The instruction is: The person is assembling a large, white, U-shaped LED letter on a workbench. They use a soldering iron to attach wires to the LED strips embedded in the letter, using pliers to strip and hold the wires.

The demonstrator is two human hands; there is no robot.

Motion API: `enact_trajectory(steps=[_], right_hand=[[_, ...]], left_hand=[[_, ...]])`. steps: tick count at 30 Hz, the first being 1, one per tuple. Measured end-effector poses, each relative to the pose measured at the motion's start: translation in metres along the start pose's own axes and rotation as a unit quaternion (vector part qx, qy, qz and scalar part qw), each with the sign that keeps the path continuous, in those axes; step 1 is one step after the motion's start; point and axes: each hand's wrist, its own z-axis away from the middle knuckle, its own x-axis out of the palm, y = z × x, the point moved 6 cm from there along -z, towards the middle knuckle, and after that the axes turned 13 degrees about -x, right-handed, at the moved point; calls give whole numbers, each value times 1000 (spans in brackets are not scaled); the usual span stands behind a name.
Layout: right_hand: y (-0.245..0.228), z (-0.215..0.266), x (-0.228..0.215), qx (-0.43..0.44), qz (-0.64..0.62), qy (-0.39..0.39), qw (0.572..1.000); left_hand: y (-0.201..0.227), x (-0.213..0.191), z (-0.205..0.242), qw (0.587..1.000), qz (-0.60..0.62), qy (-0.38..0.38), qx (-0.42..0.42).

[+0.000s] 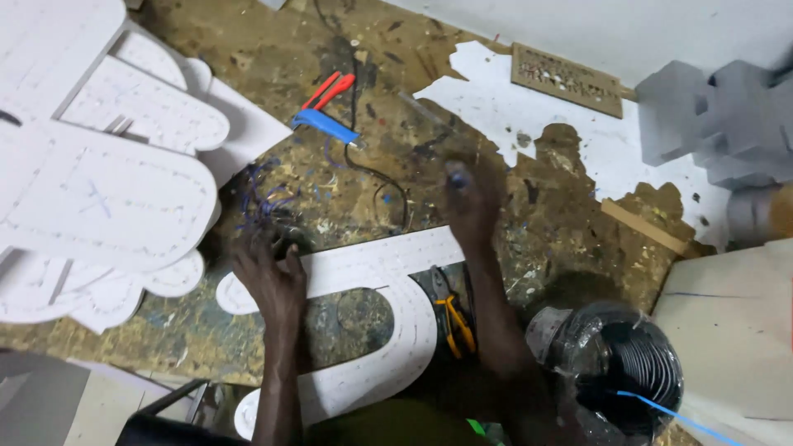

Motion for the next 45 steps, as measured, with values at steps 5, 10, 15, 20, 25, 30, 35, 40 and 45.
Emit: enact_trajectory(steps=[5,10,15,20,25,30,35,40,45], right_hand=[[74,35,-37,334,-63,61,938],[42,105,-38,612,-323,148,706],[-5,179,-37,699,-415,229,536],[-37,196,-36,692,-472,304,454],[-52,214,-31,697,-479,316,430],[-75,207,-29,690,-518,328,386],[-68,234,-26,709,-510,310,376],[-75,232,-27,702,-526,305,370],[-77,231,-40,676,-562,311,361]], left_hand=[[-29,4,-12,999,-15,7,41],[-57,16,-20,997,-14,15,71],[-36,-8,-14,994,47,31,96],[10,-52,20,985,159,12,72],[4,-56,64,977,210,-33,17],[-25,-44,95,982,176,-61,10],[-23,-46,112,994,38,-24,96],[23,-42,130,984,3,-52,171],[25,2,140,951,-82,-187,231]])
